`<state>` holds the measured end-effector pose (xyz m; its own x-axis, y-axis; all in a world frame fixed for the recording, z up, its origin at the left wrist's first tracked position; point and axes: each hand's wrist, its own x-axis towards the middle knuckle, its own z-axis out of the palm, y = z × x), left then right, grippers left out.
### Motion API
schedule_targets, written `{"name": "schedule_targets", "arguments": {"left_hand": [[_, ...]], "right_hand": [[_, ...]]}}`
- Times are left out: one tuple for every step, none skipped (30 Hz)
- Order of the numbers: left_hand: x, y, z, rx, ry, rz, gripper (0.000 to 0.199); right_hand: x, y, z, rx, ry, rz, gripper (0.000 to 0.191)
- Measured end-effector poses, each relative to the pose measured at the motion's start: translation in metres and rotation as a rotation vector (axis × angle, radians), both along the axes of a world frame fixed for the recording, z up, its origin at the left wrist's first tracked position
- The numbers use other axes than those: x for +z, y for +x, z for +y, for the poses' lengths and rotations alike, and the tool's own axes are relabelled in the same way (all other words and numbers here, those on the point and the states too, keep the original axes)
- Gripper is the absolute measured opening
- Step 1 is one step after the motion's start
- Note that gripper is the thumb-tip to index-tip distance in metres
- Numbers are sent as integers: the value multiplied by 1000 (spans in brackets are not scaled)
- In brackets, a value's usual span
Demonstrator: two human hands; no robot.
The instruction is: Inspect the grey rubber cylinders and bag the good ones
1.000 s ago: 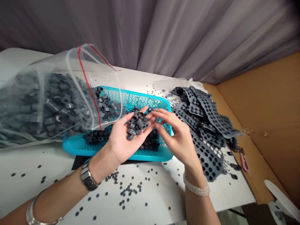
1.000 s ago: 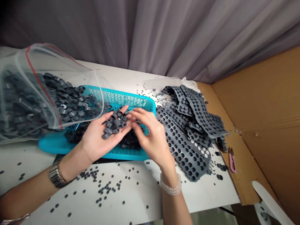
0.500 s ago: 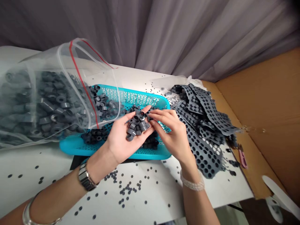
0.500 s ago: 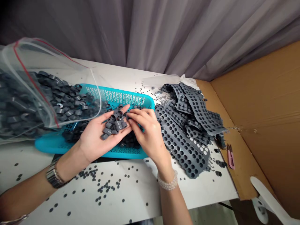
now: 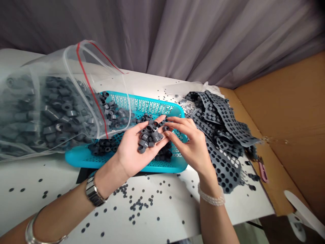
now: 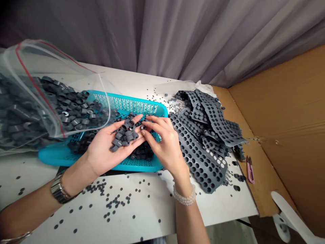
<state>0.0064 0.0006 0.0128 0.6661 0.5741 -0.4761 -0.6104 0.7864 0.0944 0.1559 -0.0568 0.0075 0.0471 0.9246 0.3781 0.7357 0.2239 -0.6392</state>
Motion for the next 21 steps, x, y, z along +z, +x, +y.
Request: {"name": "schedule_targets", "arguments": {"left_hand": [[0, 0, 0, 2, -2, 1, 39], [0, 0, 0, 1, -2, 3, 40], [0, 0, 0, -6, 1, 6, 41], [0, 0, 0, -19, 8, 10, 41], [0, 0, 0, -34, 20, 14, 42], [1, -1, 0, -49, 34, 20, 43], [1, -1, 0, -59, 45, 28, 44], [2, -1, 0, -60, 52, 38, 44], [2, -1, 0, -58, 50, 51, 44], [2, -1, 0, -54, 44, 65, 45], [2, -2, -1, -48, 37, 78, 45], [3, -2, -1, -46, 29, 88, 45], [3, -2, -1, -44, 24, 95, 45], [3, -1, -1, -43, 20, 98, 45], [3, -1, 0, -40, 17, 98, 45], [4, -1, 0, -34, 16, 99, 45], [4, -1, 0, -29, 15, 100, 45], [4, -1, 0, -24, 16, 99, 46], [4, -1, 0, -21, 19, 95, 46], [3, -1, 0, -23, 24, 87, 46], [3, -1, 0, -30, 28, 74, 47]], "right_hand": [[0, 0, 0, -6, 1, 20, 18], [0, -1, 0, -21, -2, 58, 18], [0, -1, 0, -44, -13, 125, 18], [-1, 0, 0, -74, -29, 231, 17], [-1, 0, 0, -104, -48, 377, 16], [-1, 2, 0, -125, -75, 557, 15], [-2, 3, 1, -131, -113, 755, 14], [-2, 5, 1, -121, -155, 948, 14], [-1, 7, 2, -99, -193, 1117, 16], [-1, 9, 2, -75, -228, 1250, 18], [-1, 11, 2, -53, -258, 1344, 19], [0, 12, 2, -39, -275, 1405, 20], [1, 13, 3, -28, -282, 1444, 20], [2, 13, 2, -19, -290, 1471, 20], [2, 13, 2, -10, -301, 1490, 19], [3, 13, 2, -3, -312, 1508, 17], [4, 13, 2, 2, -322, 1523, 17], [4, 13, 2, 2, -331, 1537, 18], [5, 13, 2, -6, -336, 1547, 20], [5, 14, 3, -25, -331, 1553, 22], [5, 13, 3, -53, -315, 1548, 22]]}}
